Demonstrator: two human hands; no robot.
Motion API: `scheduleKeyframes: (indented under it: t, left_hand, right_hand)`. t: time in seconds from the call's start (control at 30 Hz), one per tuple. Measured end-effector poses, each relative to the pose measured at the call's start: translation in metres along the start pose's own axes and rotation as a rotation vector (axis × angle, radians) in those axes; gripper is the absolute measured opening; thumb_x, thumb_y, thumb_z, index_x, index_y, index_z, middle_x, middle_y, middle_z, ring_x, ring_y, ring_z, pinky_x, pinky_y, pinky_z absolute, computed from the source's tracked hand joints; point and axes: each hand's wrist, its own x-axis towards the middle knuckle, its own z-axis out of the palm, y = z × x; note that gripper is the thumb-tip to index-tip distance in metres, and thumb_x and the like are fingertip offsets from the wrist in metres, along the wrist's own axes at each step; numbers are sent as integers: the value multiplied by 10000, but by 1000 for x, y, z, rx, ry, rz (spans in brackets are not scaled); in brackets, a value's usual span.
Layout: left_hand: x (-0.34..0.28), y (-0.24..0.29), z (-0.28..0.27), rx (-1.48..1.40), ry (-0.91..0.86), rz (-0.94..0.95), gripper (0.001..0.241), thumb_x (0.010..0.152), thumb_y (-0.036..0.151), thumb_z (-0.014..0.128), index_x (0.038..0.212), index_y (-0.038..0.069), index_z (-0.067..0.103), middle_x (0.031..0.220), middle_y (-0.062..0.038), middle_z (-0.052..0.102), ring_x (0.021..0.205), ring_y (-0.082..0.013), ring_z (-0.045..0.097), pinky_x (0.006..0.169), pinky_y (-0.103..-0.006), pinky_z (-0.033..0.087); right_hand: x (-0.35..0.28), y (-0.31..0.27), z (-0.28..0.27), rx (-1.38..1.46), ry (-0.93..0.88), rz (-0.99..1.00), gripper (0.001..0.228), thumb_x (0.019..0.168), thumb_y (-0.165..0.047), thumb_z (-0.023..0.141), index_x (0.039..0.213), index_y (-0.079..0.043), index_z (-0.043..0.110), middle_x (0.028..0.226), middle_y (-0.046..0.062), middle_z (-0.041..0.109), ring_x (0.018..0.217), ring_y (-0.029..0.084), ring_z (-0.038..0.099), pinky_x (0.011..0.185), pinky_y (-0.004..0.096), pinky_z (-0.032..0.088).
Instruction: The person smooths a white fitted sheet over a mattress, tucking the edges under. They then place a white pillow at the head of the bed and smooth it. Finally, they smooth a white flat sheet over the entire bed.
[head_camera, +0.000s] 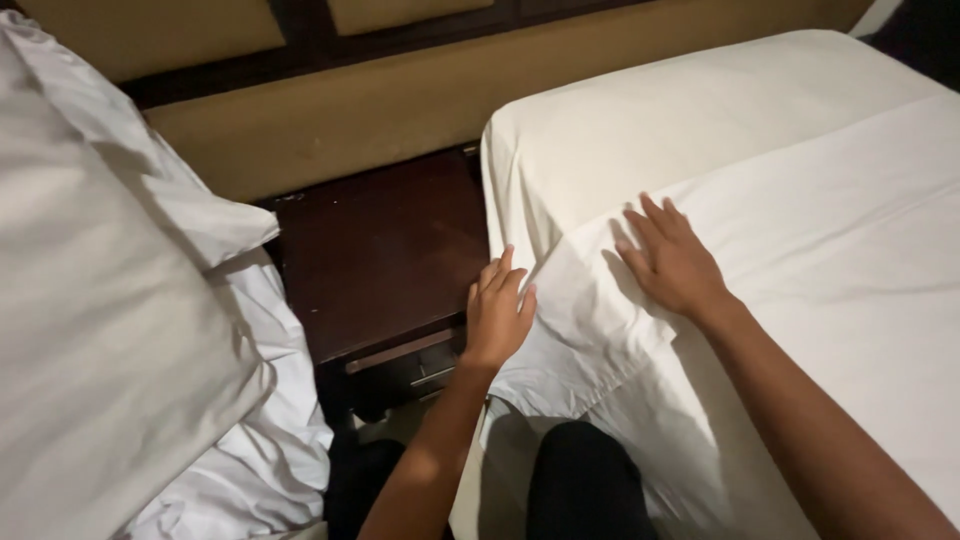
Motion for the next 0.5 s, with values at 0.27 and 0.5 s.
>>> scheduleKeyframes:
  t: [0.27, 0.5]
  left_hand:
    - [30, 38, 10, -90, -104, 99, 381, 975, 229, 676, 1266, -17, 666, 1609, -225, 418, 1436, -415, 443, 1141, -567, 355]
    - [61, 63, 22, -180, -192, 150, 476, 1013, 309, 608, 1369, -7, 616, 1629, -181, 417, 1495, -357, 424, 1149, -506, 382]
  right_hand:
    - [-57, -32, -10, -53, -297, -355, 739, 1007, -591, 420, 1598, -159, 322, 1709, 151, 110, 1560, 396, 69, 1230, 564, 66]
    - [-87, -3, -51, 263, -197, -443, 768, 866, -341, 607, 1576, -177, 364, 1692, 130, 222, 1555, 371, 141, 1230, 552, 102]
